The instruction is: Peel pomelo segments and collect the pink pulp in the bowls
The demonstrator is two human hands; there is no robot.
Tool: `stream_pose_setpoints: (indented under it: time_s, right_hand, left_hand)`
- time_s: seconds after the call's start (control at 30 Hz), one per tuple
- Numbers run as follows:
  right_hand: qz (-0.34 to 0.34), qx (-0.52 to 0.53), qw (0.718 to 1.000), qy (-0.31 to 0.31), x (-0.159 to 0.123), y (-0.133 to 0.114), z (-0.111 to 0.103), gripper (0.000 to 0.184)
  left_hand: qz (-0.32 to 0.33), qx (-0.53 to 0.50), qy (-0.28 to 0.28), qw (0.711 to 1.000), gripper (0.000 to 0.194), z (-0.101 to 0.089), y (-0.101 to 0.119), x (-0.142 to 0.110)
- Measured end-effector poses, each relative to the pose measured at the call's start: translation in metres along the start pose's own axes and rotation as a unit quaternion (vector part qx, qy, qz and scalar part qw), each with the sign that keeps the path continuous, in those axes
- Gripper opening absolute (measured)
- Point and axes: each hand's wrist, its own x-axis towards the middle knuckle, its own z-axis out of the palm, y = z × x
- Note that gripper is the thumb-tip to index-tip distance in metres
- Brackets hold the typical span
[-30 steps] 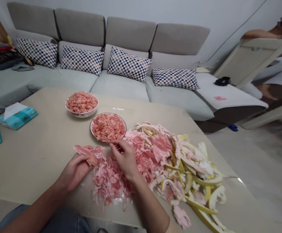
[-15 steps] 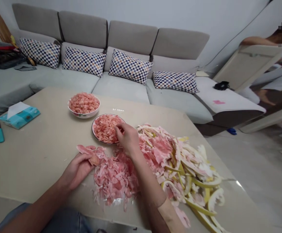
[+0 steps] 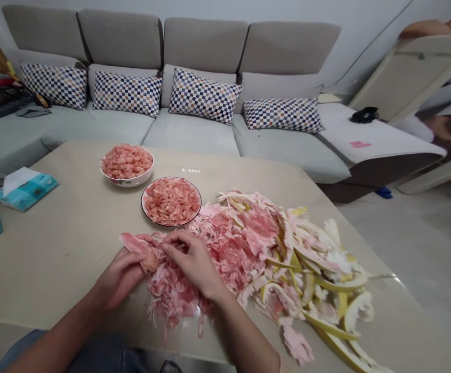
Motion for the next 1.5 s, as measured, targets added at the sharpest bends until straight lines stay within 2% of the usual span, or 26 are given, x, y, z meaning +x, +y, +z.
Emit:
stream_pose_setpoints:
  time_s: [0.2, 0.3, 0.47, 0.8, 0.93, 1.03, 1.13, 1.3, 1.4, 1.5]
  right_hand:
    - [0.003, 0.013, 0.999, 0.028, -0.004, -0.002, -0.001, 0.015]
    - [0.018, 0.052, 0.998, 0.033, -0.004, -0.001, 0.001, 0.016]
    - [0.045, 0.109, 0.99, 0.075, -0.002, 0.008, 0.001, 0.018]
    - [0.048, 0.127, 0.982, 0.128, -0.003, 0.008, 0.005, 0.019]
    - [0.04, 0.141, 0.971, 0.188, 0.001, 0.011, -0.005, 0.02]
    - [0.033, 0.14, 0.962, 0.232, 0.005, 0.014, -0.018, 0.019]
    - [0.023, 0.098, 0.975, 0.197, 0.006, 0.015, -0.021, 0.017]
    - [-0.026, -0.013, 0.997, 0.072, 0.0, 0.009, -0.007, 0.019]
    - [-0.064, -0.044, 0.996, 0.051, -0.002, 0.004, -0.001, 0.023]
    - [-0.062, -0.025, 0.998, 0.018, -0.005, 0.0, 0.007, 0.015]
  left_hand:
    - [-0.027, 0.014, -0.002, 1.0, 0.021, -0.002, -0.003, 0.001]
    - [-0.027, 0.013, -0.016, 0.999, 0.028, -0.005, -0.002, 0.002]
    - [-0.011, 0.004, -0.016, 1.0, 0.044, -0.006, -0.002, 0.001]
    - [-0.012, 0.001, -0.03, 0.999, 0.04, -0.005, 0.0, -0.001]
    - [-0.03, -0.008, -0.032, 0.999, 0.03, -0.008, 0.002, -0.002]
    - [-0.015, -0.022, -0.032, 0.999, 0.026, -0.009, 0.005, -0.001]
    - [0.011, -0.04, -0.026, 0.999, 0.021, -0.008, 0.005, 0.001]
    - [0.035, -0.083, 0.043, 0.995, 0.023, -0.008, 0.002, 0.007]
    - [0.06, -0.101, 0.079, 0.99, 0.02, -0.009, 0.002, 0.01]
    - [0.089, -0.088, 0.091, 0.988, 0.022, -0.008, 0.001, 0.01]
